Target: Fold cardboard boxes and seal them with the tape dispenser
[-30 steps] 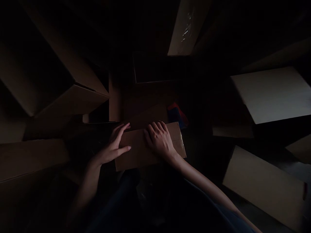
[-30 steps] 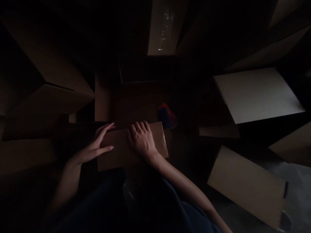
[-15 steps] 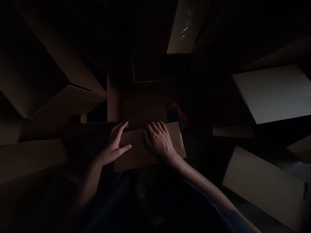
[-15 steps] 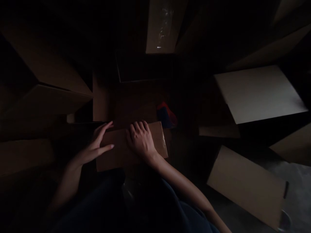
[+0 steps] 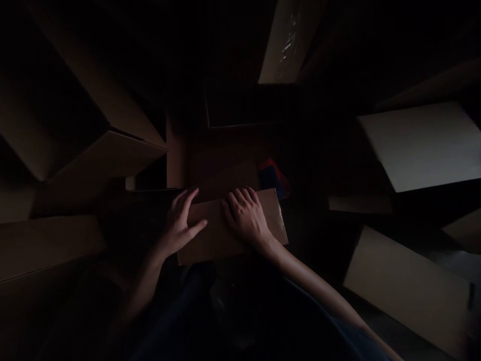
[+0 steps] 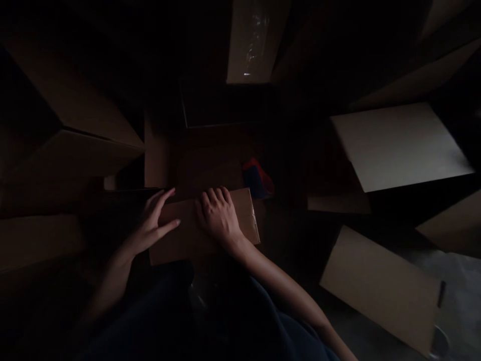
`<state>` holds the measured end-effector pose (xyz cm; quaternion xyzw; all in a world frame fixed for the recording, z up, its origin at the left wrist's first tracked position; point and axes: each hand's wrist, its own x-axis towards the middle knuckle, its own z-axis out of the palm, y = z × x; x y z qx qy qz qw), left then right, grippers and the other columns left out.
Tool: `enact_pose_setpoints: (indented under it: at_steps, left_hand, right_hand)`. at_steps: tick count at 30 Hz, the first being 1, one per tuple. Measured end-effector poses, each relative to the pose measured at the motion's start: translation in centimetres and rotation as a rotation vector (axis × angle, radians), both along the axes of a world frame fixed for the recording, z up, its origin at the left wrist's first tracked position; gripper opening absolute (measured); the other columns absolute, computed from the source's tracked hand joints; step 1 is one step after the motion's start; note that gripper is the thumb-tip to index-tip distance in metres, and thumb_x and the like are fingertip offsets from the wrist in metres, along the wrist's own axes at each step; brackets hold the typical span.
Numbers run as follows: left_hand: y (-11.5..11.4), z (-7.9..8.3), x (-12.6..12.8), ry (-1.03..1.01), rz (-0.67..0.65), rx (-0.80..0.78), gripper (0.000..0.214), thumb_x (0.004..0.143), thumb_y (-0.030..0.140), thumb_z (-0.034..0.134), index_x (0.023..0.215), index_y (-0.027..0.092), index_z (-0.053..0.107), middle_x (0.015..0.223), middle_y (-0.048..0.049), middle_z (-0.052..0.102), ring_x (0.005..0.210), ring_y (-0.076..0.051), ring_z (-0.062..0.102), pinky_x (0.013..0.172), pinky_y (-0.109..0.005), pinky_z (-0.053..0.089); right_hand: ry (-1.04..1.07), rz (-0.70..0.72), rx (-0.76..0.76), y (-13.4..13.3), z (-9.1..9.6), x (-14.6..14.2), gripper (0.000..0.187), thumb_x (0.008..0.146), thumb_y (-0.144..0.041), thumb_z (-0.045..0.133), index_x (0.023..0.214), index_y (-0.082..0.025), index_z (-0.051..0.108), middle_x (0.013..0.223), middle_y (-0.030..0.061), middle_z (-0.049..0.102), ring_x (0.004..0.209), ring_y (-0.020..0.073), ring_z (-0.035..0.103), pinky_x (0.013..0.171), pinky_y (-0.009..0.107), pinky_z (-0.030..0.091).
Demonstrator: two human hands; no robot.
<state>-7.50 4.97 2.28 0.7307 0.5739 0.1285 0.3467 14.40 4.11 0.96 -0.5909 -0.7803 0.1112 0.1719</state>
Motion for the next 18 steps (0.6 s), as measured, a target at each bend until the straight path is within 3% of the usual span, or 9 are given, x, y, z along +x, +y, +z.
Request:
enact_pose_setpoints:
  at_steps: [5, 12, 18]
  left_hand:
    - [0.07, -0.36, -0.26, 0.029, 0.009, -0.043, 0.068, 0.092, 0.037, 0.067, 0.152, 0.033, 0.037, 0.161, -0.011, 0.034, 0.157, -0.035, 0.025, 0.127, -0.061, 0.026]
    - [0.15, -0.06, -0.65, 0.038, 0.0, -0.101, 0.074, 0.093, 0.036, 0.065, 0.158, 0.031, 0.029, 0.167, -0.0137, 0.021, 0.16, -0.034, 0.016, 0.129, -0.059, 0.021]
    - [0.27, 0.24, -0.79, 0.031, -0.02, -0.112, 0.077, 0.093, 0.034, 0.065, 0.159, 0.034, 0.025, 0.169, -0.0125, 0.022, 0.161, -0.033, 0.013, 0.128, -0.06, 0.019]
  right_hand:
    - [-0.006, 0.0, 0.004, -0.04, -0.04, 0.0, 0.026, 0.107, -0.028, 0.042, 0.099, -0.017, 0.065, 0.098, 0.0088, 0.07, 0.098, 0.0258, 0.059, 0.107, 0.04, 0.036]
    - [0.003, -0.003, 0.009, -0.02, 0.0, -0.03, 0.025, 0.107, -0.028, 0.043, 0.098, -0.017, 0.065, 0.097, 0.0083, 0.07, 0.098, 0.0257, 0.059, 0.108, 0.04, 0.036]
    - [0.004, -0.007, 0.004, -0.02, -0.08, -0.04, 0.026, 0.107, -0.029, 0.044, 0.1, -0.017, 0.065, 0.099, 0.0089, 0.071, 0.099, 0.026, 0.06, 0.108, 0.04, 0.036]
